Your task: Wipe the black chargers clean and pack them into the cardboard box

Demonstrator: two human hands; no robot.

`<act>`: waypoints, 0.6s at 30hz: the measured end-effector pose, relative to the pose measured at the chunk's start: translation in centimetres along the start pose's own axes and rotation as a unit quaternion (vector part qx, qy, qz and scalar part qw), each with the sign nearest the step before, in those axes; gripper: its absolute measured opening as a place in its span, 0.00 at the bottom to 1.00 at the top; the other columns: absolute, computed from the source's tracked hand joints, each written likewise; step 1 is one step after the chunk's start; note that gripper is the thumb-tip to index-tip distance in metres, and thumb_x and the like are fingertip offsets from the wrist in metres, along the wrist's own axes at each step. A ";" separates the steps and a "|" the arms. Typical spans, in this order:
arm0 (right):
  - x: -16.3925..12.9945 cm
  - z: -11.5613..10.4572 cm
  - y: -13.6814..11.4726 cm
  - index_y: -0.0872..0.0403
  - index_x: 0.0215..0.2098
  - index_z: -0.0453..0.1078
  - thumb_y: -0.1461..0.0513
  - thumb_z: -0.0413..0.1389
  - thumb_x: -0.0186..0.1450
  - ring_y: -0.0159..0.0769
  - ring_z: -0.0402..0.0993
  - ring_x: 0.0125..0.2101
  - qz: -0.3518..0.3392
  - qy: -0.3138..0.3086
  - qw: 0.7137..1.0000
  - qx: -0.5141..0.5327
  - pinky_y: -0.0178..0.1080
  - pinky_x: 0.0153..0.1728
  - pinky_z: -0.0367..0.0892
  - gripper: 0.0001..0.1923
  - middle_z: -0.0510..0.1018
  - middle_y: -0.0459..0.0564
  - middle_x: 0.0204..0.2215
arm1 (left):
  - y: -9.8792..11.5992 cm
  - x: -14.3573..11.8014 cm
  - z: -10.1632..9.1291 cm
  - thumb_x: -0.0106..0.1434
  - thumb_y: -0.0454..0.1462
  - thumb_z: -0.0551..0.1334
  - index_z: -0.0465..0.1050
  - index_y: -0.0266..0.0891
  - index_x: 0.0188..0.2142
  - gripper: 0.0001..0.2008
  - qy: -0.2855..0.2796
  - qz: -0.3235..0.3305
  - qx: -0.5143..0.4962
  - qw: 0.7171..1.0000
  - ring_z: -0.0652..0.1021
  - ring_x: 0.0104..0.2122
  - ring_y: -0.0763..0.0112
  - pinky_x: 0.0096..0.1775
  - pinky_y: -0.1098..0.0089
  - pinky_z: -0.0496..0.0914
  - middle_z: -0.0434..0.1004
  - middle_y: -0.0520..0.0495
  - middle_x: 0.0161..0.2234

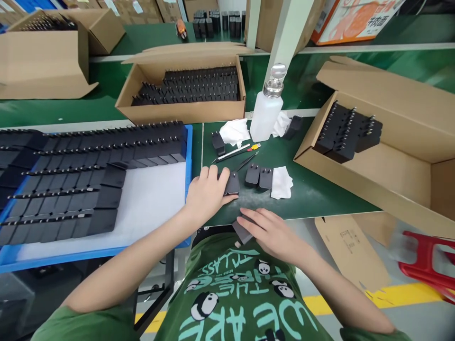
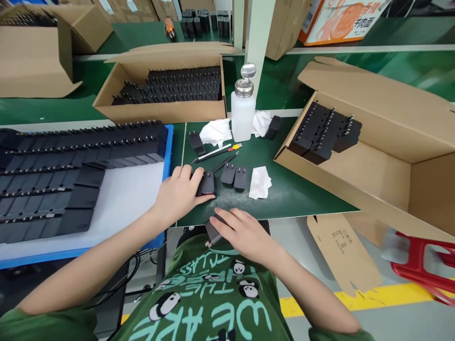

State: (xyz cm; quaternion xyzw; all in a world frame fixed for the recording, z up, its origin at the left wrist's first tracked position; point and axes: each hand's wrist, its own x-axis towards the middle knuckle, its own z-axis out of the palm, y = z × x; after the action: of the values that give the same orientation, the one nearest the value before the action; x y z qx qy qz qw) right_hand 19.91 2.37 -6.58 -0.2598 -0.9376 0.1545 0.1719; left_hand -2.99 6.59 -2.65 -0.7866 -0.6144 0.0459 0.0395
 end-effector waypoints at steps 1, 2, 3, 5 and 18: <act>-0.5 -0.7 0.5 0.52 0.60 0.65 0.72 0.47 0.67 0.45 0.70 0.52 0.021 0.019 0.998 0.062 0.47 0.47 0.73 0.25 0.69 0.59 0.57 | 0.0 0.2 -0.2 0.60 0.54 0.66 0.64 0.31 0.55 0.34 0.008 0.006 -0.003 1.000 0.71 0.48 0.45 0.43 0.56 0.72 0.69 0.32 0.46; -1.1 -1.6 0.9 0.49 0.58 0.66 0.70 0.49 0.67 0.45 0.69 0.54 0.054 0.041 0.989 0.131 0.47 0.49 0.73 0.23 0.69 0.58 0.56 | 0.1 0.5 -0.4 0.58 0.56 0.67 0.63 0.29 0.57 0.38 0.018 0.019 -0.010 1.000 0.70 0.52 0.43 0.49 0.52 0.69 0.69 0.30 0.50; -1.7 -2.6 1.4 0.47 0.57 0.67 0.68 0.52 0.67 0.45 0.68 0.54 0.099 0.070 0.972 0.201 0.47 0.49 0.73 0.21 0.70 0.56 0.54 | 0.3 1.0 -0.7 0.57 0.58 0.67 0.61 0.28 0.59 0.43 0.031 0.040 -0.022 0.998 0.67 0.56 0.41 0.56 0.49 0.65 0.67 0.28 0.54; -2.8 -4.3 2.3 0.43 0.54 0.66 0.64 0.58 0.66 0.42 0.73 0.48 0.199 0.137 0.910 0.338 0.45 0.45 0.75 0.19 0.72 0.53 0.49 | 1.2 2.3 -1.4 0.54 0.60 0.67 0.55 0.28 0.64 0.51 0.058 0.103 -0.052 0.992 0.61 0.62 0.40 0.63 0.47 0.55 0.62 0.28 0.61; -0.2 -5.1 5.3 0.45 0.49 0.55 0.59 0.66 0.59 0.42 0.70 0.46 0.254 0.186 0.904 0.290 0.45 0.44 0.70 0.28 0.71 0.50 0.46 | 3.2 3.7 -1.3 0.61 0.54 0.65 0.61 0.30 0.62 0.39 0.052 0.196 -0.062 0.977 0.71 0.53 0.44 0.58 0.47 0.61 0.73 0.32 0.52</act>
State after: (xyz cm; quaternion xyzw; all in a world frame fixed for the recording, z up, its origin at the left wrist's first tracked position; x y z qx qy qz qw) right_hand 24.40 7.65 -4.07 -0.4517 -0.7048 0.4071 0.3655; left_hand 1.18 9.43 -1.79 -0.8940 -0.4472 -0.0265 0.0134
